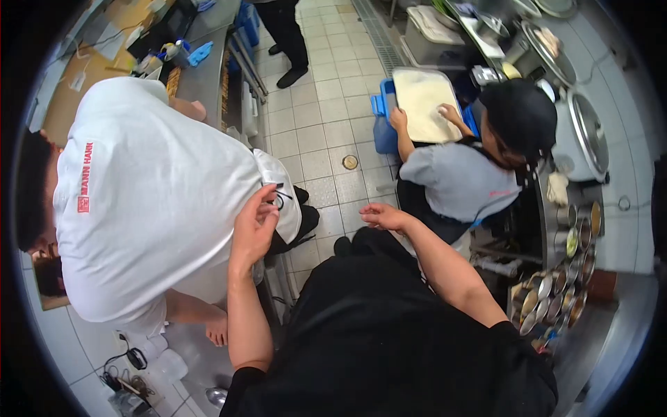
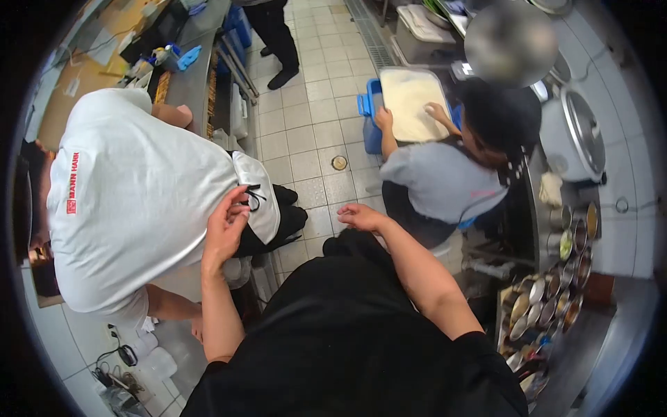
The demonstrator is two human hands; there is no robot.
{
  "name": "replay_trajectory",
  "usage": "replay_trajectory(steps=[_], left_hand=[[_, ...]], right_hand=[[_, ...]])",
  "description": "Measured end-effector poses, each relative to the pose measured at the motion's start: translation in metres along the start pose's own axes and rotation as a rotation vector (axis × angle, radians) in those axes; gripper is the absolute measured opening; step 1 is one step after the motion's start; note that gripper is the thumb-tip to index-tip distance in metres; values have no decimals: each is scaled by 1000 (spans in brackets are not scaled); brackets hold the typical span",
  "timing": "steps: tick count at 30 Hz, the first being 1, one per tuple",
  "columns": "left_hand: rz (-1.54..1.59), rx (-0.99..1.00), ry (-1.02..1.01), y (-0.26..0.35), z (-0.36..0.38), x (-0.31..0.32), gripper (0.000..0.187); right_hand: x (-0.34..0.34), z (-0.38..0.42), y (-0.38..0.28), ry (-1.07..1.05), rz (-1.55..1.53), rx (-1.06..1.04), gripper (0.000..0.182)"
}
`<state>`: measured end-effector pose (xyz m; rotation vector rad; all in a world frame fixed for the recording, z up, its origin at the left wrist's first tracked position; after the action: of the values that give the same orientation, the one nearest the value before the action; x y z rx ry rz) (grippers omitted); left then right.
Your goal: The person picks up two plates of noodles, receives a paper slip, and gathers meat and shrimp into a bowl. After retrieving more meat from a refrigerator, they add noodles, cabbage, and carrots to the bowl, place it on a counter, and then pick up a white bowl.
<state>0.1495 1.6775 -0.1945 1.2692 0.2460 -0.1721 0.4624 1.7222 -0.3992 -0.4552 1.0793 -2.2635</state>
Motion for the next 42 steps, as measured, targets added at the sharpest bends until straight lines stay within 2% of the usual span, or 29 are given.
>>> replay_trajectory(steps=[2, 4, 6, 9, 10, 12, 14, 16, 17, 18, 19, 21, 24, 26, 29, 32, 33, 34, 36, 38, 42], left_hand=[[58, -16, 59, -4, -2, 2, 49], [-60, 61, 77, -4, -6, 9, 52], [-42, -9, 74, 4, -12, 15, 57], [-56, -80, 106, 25, -35, 17, 57], [-61, -89, 108, 31, -47, 18, 57], [-144, -201, 111, 49, -76, 14, 57], [-157, -221, 134, 48, -115, 11, 57], [-85, -195, 199, 42, -158, 6, 52], [-7, -300, 189, 40, -178, 4, 50], [-22, -323, 188, 43, -201, -1, 50], [-46, -382, 159, 39, -222, -5, 50], [-108, -473, 110, 49, -267, -14, 49], [-240, -462, 161, 52, -325, -31, 48], [-261, -453, 199, 45, -354, -43, 47], [-259, -475, 234, 39, -390, -60, 47], [-280, -418, 305, 2, -416, -78, 47], [-256, -489, 279, 21, -429, -84, 45], [-250, -470, 280, 22, -447, -88, 45], [-363, -490, 231, 13, -479, -99, 45], [-336, -419, 175, 3, -529, -106, 45], [-471, -368, -100, 17, -648, -95, 48]], right_hand=[[-10, -41, -34, -8, 45, -5, 30], [-24, -83, -62, -35, 76, -16, 27], [-42, -135, -78, 200, -52, 43, 23], [-73, -203, -89, 476, -43, 171, 19], [-87, -229, -78, 467, -47, 176, 19], [-121, -283, -58, 521, 177, 244, 22], [-150, -301, -68, 455, 192, 364, 24], [-179, -314, -57, 517, -103, 422, 30], [-194, -316, -53, 533, -286, 446, 33], [-209, -319, -48, 551, -471, 471, 37], [-225, -324, -41, 541, -538, 477, 38], [-256, -329, -46, 544, -597, 478, 39], [-299, -348, -82, 588, -600, 508, 35], [-326, -376, -105, 542, -580, 553, 32], [-355, -424, -182, 552, -513, 401, 35], [-371, -463, -275, 524, -406, 285, 32], [-372, -467, -309, 475, -266, 239, 30], [-375, -474, -333, 431, -126, 200, 27], [-390, -493, -362, 434, -110, 167, 25], [-411, -503, -386, 485, -115, 85, 24], [-457, -502, -401, 665, -267, -3, 23]])
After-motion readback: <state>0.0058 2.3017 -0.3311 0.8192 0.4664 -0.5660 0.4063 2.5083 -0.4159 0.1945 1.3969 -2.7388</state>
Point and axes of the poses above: each hand's wrist, its own z-axis away from the middle knuckle, its own x-axis out of the palm, y = z × x, the point moved 3 cm from there along -z, towards the middle knuckle, and after that the axes turned 7 degrees about -x, right-handed, at the moved point
